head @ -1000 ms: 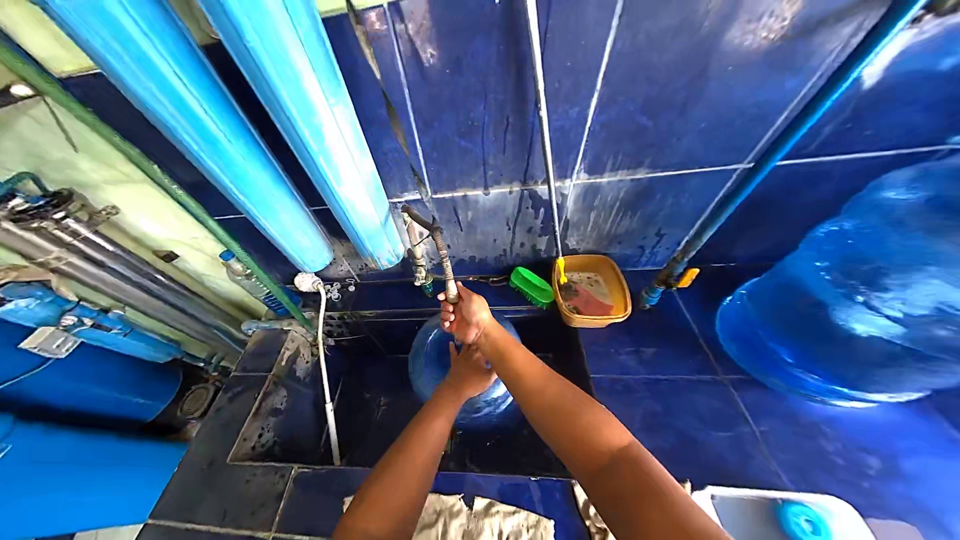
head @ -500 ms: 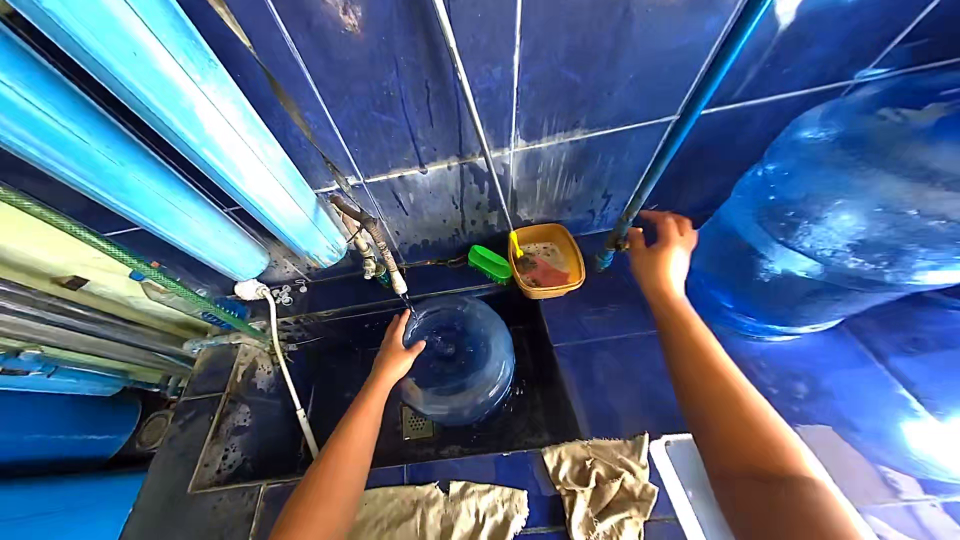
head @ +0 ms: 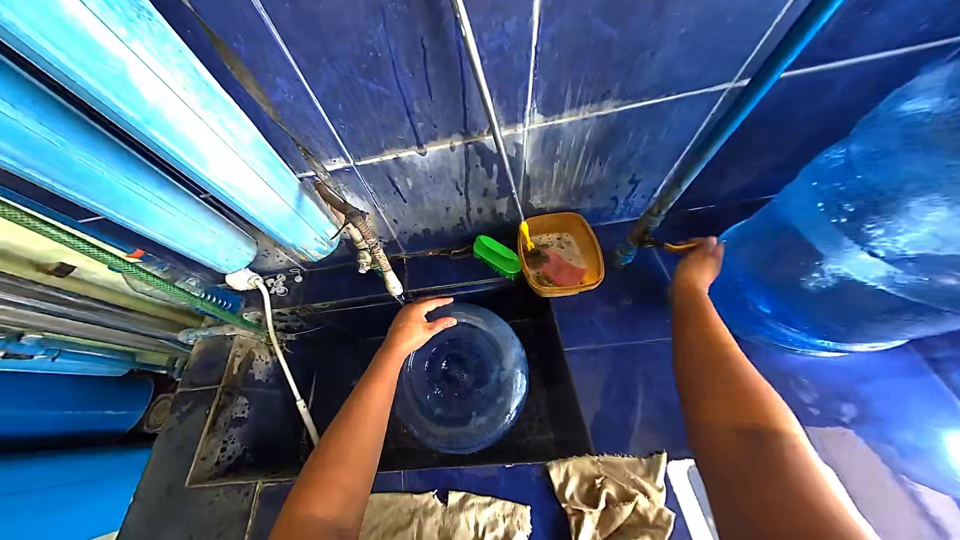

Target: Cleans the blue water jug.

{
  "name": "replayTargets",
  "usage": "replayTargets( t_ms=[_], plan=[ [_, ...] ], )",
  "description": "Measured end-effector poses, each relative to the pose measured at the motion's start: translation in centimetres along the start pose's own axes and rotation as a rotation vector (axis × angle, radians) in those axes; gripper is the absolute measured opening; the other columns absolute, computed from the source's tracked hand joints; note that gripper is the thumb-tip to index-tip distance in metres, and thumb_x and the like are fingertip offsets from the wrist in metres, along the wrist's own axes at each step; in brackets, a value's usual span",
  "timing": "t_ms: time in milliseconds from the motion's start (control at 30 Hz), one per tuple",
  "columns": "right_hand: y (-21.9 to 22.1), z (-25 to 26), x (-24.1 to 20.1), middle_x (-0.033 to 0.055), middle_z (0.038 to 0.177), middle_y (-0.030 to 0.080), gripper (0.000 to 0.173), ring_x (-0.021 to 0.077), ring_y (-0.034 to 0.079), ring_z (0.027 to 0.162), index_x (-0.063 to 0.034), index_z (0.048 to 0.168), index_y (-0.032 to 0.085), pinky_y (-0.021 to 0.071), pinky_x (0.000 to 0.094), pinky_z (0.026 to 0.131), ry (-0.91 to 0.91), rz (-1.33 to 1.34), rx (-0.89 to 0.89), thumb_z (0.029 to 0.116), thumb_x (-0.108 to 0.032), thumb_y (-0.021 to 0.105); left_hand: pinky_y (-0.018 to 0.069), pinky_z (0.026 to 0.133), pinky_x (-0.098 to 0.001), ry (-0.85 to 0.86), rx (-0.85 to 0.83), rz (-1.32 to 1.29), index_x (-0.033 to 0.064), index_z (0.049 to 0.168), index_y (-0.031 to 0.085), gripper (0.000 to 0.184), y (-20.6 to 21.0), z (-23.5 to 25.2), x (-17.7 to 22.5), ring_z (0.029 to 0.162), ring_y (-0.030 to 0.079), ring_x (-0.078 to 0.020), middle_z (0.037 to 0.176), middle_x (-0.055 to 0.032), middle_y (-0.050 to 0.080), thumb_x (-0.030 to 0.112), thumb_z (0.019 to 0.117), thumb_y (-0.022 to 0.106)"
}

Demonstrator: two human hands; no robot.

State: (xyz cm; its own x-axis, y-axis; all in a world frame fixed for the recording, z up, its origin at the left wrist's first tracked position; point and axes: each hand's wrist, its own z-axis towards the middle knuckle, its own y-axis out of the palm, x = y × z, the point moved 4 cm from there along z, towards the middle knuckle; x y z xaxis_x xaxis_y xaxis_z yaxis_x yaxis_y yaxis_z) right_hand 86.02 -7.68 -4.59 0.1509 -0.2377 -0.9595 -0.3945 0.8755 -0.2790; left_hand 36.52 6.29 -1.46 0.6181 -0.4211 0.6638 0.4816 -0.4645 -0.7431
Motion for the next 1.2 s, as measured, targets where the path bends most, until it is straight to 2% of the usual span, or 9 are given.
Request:
replayTargets(
  t_ms=[100,200,267,367,533,700,900,1100,1200],
  plan=[
    [0.9,-3.0,4.9,0.0221,0.163,0.033,0.08,0.0356,0.029,0.152,-0.005,0.16,0.029,0.0232,0.061,0.122,0.199,-0.083,-0.133,0.1065,-0.063,0.015,0.0443,0.114,-0.0473,-0.166,0.106,-0.097,0.0113,0.137,0.065,0.053,-1.1,-1.4,-2.5,0.13,0.059,-0.0221,0.137,-0.0092,0.065,0.037,0.0921,0.077],
    [4.1,-11.9,6.5,0.0238,0.17,0.01,0.073,0.0462,0.001,0.157,-0.0019,0.163,0.019,-0.0072,0.0768,0.117,-0.115,-0.477,-0.479,0.1099,-0.052,0.022,0.0449,0.111,-0.0546,-0.481,0.193,-0.281,0.0053,0.14,0.059,0.065,-1.7,-3.6,-6.1,0.13,0.058,-0.0328,0.137,-0.0195,0.062,0.048,0.0922,0.074],
    [6.0,-21.8,5.8,0.0217,0.169,0.019,0.072,0.041,0.009,0.158,-0.0023,0.162,0.026,-0.0028,0.0716,0.122,-0.244,-0.44,-0.683,0.1081,-0.05,0.034,0.0393,0.113,-0.0586,-0.655,0.159,-0.439,0.0031,0.142,0.055,0.072,-1.7,-5.9,-7.5,0.136,0.051,-0.0377,0.143,-0.0246,0.056,0.056,0.095,0.066],
    [7.1,-34.8,3.9,0.0169,0.171,0.012,0.073,0.0227,0.018,0.158,-0.0034,0.164,0.008,0.0192,0.0426,0.129,0.04,0.148,-0.939,0.1078,-0.039,0.039,0.0462,0.108,-0.0573,-0.666,0.124,-0.613,0.0117,0.153,0.043,0.076,-0.1,-9.2,-7.7,0.133,0.054,-0.0349,0.144,-0.0215,0.056,0.056,0.096,0.064],
    [5.6,-37.2,-0.7,0.0206,0.15,0.048,0.079,0.0363,0.06,0.125,-0.0266,0.165,0.006,0.0573,0.0568,0.091,0.507,0.455,-0.564,0.1033,-0.038,0.055,0.042,0.115,-0.0501,-0.418,0.083,-0.656,0.0099,0.153,0.043,0.069,0.2,-12.9,-1.8,0.137,0.052,-0.0283,0.147,-0.0181,0.054,0.041,0.0978,0.068],
    [-0.7,-33.4,-12.9,0.0125,0.113,0.068,0.045,0.0254,0.07,0.096,-0.0112,0.141,0.047,0.0602,0.0463,0.078,0.362,0.371,-0.702,0.1096,-0.041,0.035,0.0403,0.115,-0.0545,-0.144,-0.003,-0.548,0.0088,0.156,0.041,0.071,-8.5,-17.6,6.5,0.139,0.05,-0.0315,0.153,-0.0156,0.05,0.046,0.0998,0.063],
    [-3.7,-32.5,-23.5,-0.004,0.105,0.072,0.042,0.0106,0.069,0.097,-0.0244,0.122,0.061,0.0605,0.0356,0.083,0.165,0.339,-0.805,0.1084,-0.051,0.03,0.0461,0.111,-0.0404,0.203,-0.01,-0.7,0.0064,0.16,0.033,0.065,-17.0,-25.2,12.8,0.132,0.057,-0.0218,0.155,-0.0164,0.048,0.034,0.1049,0.054],
    [-1.0,-38.8,-25.1,-0.0026,0.108,0.073,0.06,0.0113,0.07,0.1,-0.0232,0.128,0.058,0.0611,0.0346,0.084,0.211,0.253,-0.852,0.1023,-0.068,0.027,0.0526,0.105,-0.0405,0.291,0.063,-0.747,0.0213,0.162,0.032,0.069,-17.5,-33.0,7.7,0.129,0.059,-0.0207,0.154,-0.0087,0.049,0.035,0.0992,0.058],
    [0.2,-41.1,-24.2,-0.0016,0.105,0.072,0.051,0.0118,0.072,0.092,-0.0219,0.127,0.058,0.0625,0.0339,0.078,0.178,0.123,-0.896,0.0967,-0.062,0.05,0.051,0.109,-0.0409,0.275,0.117,-0.854,0.0167,0.159,0.039,0.066,-16.9,-35.4,3.9,0.131,0.059,-0.022,0.15,-0.0083,0.055,0.033,0.0978,0.06]
  ],
)
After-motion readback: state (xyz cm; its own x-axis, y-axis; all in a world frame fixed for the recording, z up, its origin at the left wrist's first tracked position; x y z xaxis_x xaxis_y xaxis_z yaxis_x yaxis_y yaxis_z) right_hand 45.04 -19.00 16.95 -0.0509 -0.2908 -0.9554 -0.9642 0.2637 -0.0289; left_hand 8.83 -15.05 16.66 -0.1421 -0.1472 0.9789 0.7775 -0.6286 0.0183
